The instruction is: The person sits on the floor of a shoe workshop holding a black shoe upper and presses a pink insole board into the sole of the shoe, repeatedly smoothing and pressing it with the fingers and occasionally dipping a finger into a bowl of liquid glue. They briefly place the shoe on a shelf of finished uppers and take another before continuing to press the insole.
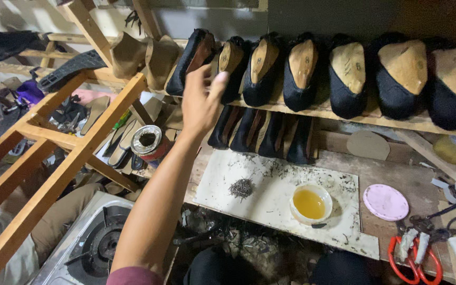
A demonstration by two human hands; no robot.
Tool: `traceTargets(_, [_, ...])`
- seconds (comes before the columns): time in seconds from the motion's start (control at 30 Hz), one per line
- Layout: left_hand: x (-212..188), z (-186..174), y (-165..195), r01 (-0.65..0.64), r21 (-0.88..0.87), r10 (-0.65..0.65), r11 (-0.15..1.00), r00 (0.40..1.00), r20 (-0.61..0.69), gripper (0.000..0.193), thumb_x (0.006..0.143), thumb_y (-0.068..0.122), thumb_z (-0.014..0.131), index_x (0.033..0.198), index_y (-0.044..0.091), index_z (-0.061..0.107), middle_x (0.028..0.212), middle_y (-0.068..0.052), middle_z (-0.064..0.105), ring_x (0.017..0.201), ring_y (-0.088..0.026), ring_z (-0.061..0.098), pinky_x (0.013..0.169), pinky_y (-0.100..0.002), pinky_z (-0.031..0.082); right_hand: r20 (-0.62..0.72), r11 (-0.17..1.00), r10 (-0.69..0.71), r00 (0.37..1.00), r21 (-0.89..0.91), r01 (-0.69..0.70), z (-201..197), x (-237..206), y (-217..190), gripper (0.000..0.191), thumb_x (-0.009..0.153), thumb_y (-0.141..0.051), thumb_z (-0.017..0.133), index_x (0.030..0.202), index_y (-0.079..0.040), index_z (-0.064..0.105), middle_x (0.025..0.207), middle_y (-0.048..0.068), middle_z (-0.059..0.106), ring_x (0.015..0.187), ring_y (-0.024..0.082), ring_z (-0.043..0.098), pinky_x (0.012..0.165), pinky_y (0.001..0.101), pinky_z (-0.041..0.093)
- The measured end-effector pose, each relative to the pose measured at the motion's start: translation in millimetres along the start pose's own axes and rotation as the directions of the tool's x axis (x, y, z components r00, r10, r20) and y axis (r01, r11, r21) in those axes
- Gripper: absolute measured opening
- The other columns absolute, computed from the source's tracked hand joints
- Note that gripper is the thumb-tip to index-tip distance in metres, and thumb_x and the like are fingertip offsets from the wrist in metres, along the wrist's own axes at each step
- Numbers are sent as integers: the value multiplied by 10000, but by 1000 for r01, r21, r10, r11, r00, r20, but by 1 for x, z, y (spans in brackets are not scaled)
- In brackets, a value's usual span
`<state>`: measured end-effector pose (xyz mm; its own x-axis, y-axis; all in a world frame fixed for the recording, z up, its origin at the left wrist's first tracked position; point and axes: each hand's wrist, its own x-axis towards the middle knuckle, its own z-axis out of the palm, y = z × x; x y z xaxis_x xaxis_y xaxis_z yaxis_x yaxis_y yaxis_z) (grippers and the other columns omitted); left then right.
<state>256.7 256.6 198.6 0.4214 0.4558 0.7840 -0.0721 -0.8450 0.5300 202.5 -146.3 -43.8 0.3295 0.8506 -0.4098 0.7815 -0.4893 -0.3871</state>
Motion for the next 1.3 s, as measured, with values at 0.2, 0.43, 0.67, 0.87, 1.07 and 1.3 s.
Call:
traceTargets(0.2, [57,8,-4,225,285,-271,932,953,134,440,978,443,655,1203,74,734,995,-192,738,928,-353,693,854,-458,532,-17,1000,-1,1000,-1,1,-16,-9,1,504,858,-401,772,1296,-185,646,1006,118,774,866,285,750,774,393,604])
traceTargets(0.43, [-21,-22,-6,578,-787,-519,215,750,409,333,957,263,662,1148,-10,662,1098,-96,722,925,-193,706,823,-394,602,-85,999,-39,996,21,41,-9,-10,5,506,855,-419,788,1272,-161,662,1011,122,771,863,299,744,767,404,602])
traceTargets(0.67, [-253,-51,34,687,-718,-450,-108,611,652,894,656,644,804,1375,187,532,1239,31,690,1111,-168,649,890,-376,592,-304,939,71,950,341,39,18,-31,16,541,814,-382,804,1315,-195,724,815,99,754,738,229,732,696,360,601])
traceTargets(0.87, [-388,-61,81,808,-531,-452,-255,386,804,979,654,631,898,1332,-1,584,1115,-36,686,989,-146,660,825,-325,584,-784,957,-103,612,89,275,-79,-48,10,312,840,-227,748,1113,-74,743,928,69,723,794,196,698,697,328,567])
traceTargets(1.07, [-428,-63,107,758,-585,-580,-288,347,737,1006,648,508,886,1467,140,431,1317,-19,624,1148,-165,656,955,-359,570,-658,970,-187,730,-243,30,-165,8,16,631,701,-552,780,1128,-89,748,1439,143,520,1321,347,486,1115,535,353])
traceTargets(1.3, [-433,-74,79,735,-494,-541,-465,206,816,860,886,630,605,1529,95,406,1464,-97,562,1334,-267,546,1122,-448,444,-367,958,-61,928,-284,-49,-169,37,47,673,657,-676,778,1054,-136,843,1684,109,268,1553,451,160,1113,684,109])
